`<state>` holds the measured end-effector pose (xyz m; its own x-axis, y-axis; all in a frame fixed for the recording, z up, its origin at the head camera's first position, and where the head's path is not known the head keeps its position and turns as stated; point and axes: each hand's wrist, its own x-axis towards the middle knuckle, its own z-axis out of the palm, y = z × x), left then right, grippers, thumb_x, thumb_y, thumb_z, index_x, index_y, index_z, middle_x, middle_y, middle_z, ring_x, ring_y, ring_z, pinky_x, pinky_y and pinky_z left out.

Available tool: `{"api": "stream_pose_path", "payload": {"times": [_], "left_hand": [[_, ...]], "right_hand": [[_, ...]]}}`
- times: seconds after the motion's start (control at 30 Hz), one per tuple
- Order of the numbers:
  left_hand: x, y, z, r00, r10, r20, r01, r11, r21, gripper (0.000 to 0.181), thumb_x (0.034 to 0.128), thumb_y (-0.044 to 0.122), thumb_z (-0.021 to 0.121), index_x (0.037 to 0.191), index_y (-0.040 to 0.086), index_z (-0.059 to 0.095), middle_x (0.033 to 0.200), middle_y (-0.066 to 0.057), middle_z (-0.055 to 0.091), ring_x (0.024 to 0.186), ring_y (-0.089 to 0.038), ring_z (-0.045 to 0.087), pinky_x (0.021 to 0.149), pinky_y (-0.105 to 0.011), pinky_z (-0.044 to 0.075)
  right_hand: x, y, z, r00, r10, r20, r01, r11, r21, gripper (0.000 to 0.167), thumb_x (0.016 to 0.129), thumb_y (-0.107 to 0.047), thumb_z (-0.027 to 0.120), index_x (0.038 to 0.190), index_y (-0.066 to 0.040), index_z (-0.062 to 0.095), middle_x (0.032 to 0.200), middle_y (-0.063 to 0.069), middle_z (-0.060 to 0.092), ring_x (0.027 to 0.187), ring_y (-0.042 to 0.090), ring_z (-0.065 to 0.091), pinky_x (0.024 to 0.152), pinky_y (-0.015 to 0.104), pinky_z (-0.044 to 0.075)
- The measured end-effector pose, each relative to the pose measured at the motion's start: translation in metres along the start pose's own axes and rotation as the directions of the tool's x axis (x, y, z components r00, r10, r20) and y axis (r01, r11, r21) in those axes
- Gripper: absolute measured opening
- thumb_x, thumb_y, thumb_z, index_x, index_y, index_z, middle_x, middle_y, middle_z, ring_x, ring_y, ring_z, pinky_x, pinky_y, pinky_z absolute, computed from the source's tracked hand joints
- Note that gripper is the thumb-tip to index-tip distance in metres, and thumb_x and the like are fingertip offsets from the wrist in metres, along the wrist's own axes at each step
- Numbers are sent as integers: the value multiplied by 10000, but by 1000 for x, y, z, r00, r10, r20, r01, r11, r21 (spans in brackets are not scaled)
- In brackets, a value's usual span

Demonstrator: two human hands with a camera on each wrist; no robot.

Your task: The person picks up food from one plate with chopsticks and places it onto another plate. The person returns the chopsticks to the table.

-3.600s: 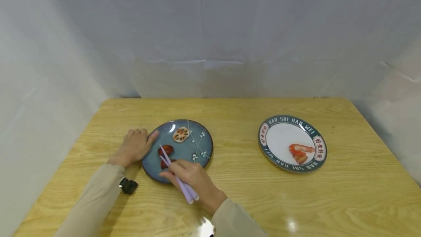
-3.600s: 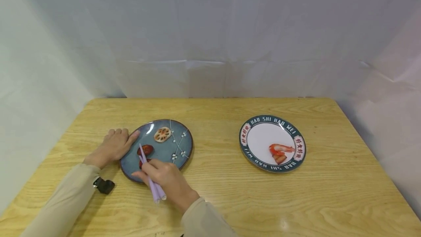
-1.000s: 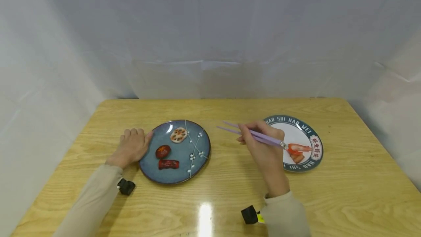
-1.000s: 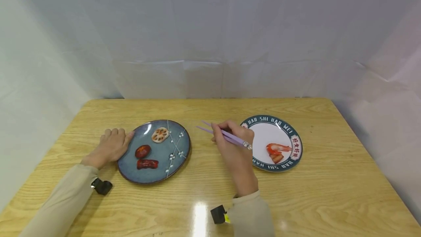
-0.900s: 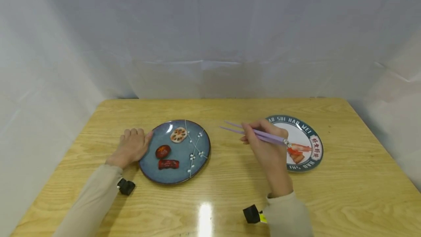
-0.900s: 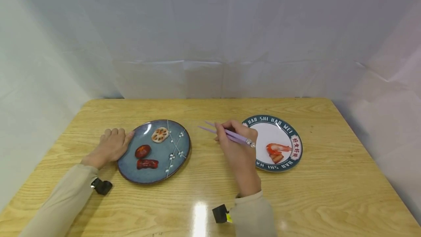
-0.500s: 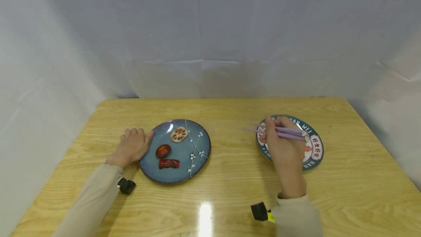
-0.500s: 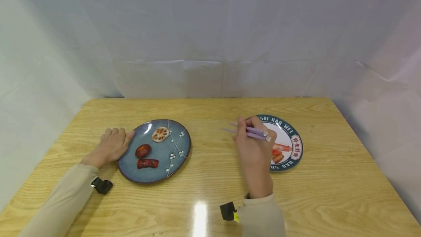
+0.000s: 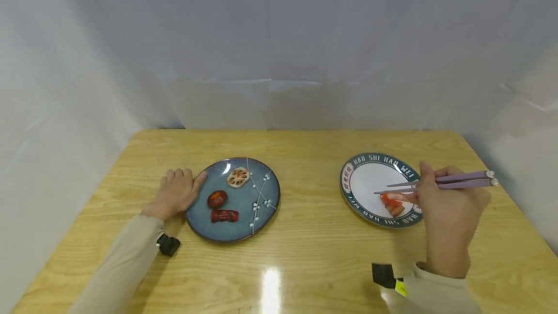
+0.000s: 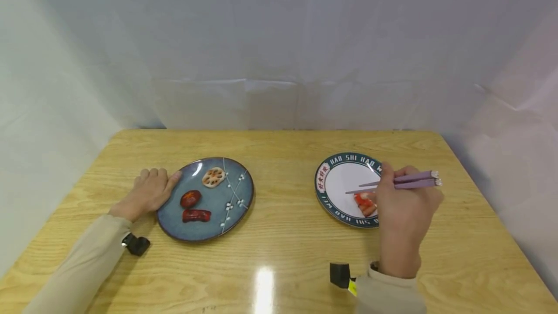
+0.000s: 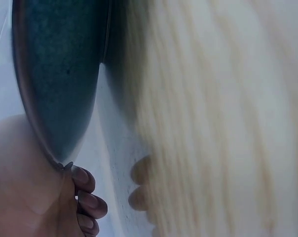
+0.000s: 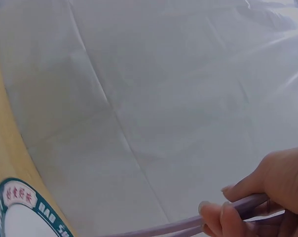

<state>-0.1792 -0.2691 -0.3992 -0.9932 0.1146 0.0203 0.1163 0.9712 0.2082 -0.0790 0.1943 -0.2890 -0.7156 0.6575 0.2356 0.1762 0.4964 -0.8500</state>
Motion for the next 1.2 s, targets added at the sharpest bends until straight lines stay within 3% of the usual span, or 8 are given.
{"api": "stream_pose_path", "payload": {"times": [0.1, 0.3, 0.63, 0.77, 0.9, 1.03, 1.2], "left_hand": [[0, 0, 0, 1000, -3, 2, 3, 1000, 6, 602, 1056, 412, 268, 927, -128, 502, 955, -358, 505, 934, -499, 434, 820, -600, 326], [2, -1, 0, 1000, -14, 13, 14, 1000, -1, 624, 1052, 437, 248, 945, -126, 497, 989, -366, 501, 964, -506, 424, 841, -607, 318], [2, 0, 0, 999, -19, 32, 19, 1000, -4, 632, 1050, 451, 238, 952, -120, 488, 986, -355, 493, 967, -502, 420, 847, -607, 312], [2, -1, 0, 999, -15, 32, 15, 1000, -4, 626, 1051, 446, 241, 950, -119, 488, 980, -352, 493, 962, -500, 421, 844, -609, 315], [1, -1, 0, 1000, -14, 25, 14, 1000, -5, 623, 1052, 442, 247, 941, -120, 493, 976, -355, 498, 959, -505, 426, 842, -612, 320], [1, -1, 1, 1000, -14, 18, 14, 1000, -8, 634, 1050, 446, 248, 945, -126, 501, 984, -363, 504, 970, -518, 431, 846, -616, 323], [2, -1, 0, 1000, -14, 19, 14, 1000, -10, 634, 1051, 447, 247, 939, -124, 500, 996, -370, 503, 978, -519, 428, 852, -618, 323]], "right_hand": [[3, 3, -7, 997, 76, 28, -74, 996, -49, 382, 920, -361, 623, 868, 14, 674, 445, -202, 489, 369, -27, 505, 385, 193, 377], [7, 7, -14, 986, 148, 79, -143, 987, -72, 381, 938, -357, 592, 892, 16, 650, 426, -178, 519, 381, -18, 536, 400, 218, 373], [13, 20, -14, 958, 210, 197, -169, 964, -205, 449, 957, -429, 536, 937, 8, 633, 476, -70, 586, 467, 68, 537, 501, 323, 357], [17, 25, -10, 960, 214, 183, -171, 959, -224, 440, 950, -425, 538, 912, 6, 619, 580, 11, 601, 548, 131, 533, 521, 347, 366], [21, 32, -1, 977, 178, 114, -155, 970, -186, 415, 958, -381, 498, 890, 13, 612, 691, 101, 607, 517, 137, 514, 490, 346, 382], [24, 35, 6, 983, 170, 65, -159, 976, -145, 446, 972, -370, 415, 904, 23, 615, 840, 186, 582, 549, 168, 506, 489, 314, 385], [24, 33, 10, 984, 152, 97, -152, 988, -8, 469, 994, -361, 401, 896, 48, 607, 607, 32, 596, 417, 100, 561, 403, 248, 441]]}}
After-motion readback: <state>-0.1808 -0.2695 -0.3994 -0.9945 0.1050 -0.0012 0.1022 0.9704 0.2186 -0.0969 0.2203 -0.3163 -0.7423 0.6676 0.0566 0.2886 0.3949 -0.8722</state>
